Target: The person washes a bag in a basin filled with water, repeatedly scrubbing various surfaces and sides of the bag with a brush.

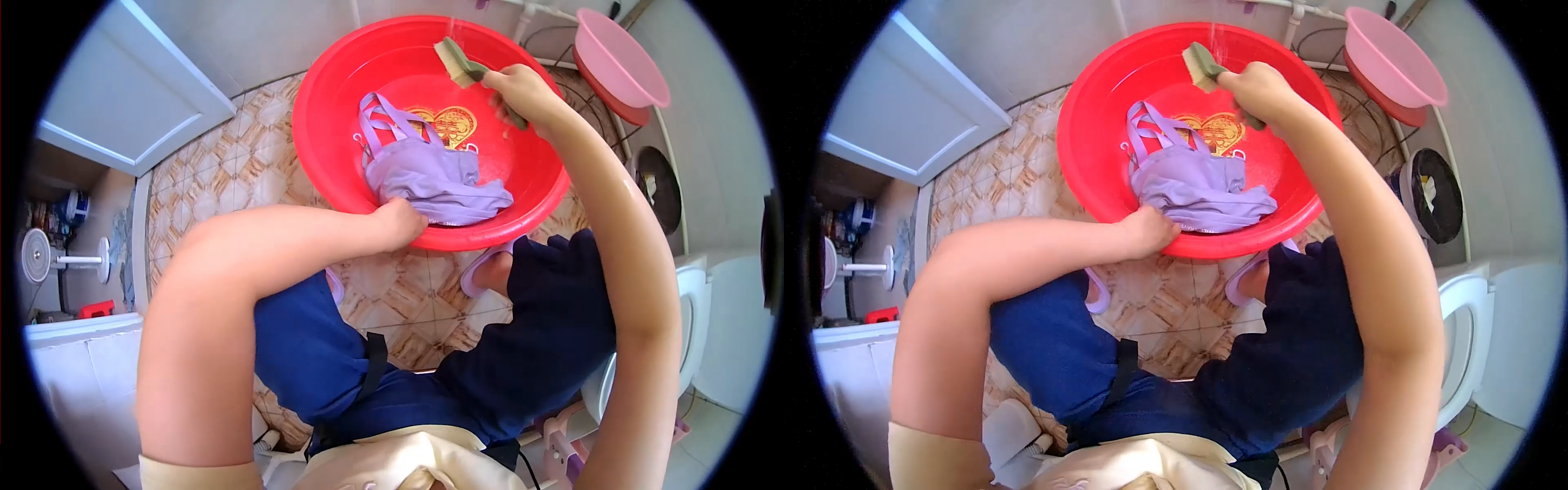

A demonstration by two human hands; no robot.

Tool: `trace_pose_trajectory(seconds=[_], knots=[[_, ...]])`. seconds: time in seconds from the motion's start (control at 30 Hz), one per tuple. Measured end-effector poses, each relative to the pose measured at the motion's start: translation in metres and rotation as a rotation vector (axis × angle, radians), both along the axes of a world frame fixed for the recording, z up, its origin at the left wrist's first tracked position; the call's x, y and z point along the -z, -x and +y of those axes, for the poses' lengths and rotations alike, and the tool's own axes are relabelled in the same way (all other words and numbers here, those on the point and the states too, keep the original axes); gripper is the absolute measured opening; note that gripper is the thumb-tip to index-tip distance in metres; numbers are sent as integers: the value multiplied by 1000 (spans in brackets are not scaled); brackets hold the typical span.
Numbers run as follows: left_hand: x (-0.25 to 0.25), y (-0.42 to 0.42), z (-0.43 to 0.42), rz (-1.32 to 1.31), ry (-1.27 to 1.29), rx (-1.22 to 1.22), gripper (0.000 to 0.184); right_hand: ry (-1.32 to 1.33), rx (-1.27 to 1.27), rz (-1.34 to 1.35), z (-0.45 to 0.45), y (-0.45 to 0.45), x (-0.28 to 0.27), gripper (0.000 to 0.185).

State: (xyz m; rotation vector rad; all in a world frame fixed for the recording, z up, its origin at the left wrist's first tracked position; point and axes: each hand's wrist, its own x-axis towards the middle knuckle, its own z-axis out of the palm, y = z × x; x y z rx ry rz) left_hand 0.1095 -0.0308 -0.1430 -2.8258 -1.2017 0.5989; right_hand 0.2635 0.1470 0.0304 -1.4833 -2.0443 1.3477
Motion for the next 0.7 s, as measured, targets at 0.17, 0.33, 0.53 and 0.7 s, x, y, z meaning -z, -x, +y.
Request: trace_pose_trajectory(seconds=[0.17,0.33,0.53,0.7], knots=[[10,-19,2,81,84,10,25,-47,36,31,-11,-2,-17,25],[0,-17,-6,83,59,-8,29,-5,115,43,-10,-31,-17,21],[5,-15,-9,45,-160,145,23,32,270,233,15,-53,-16,18],[13,-20,-11,72,-97,21,23,77,364,334,17,-54,-28,16]])
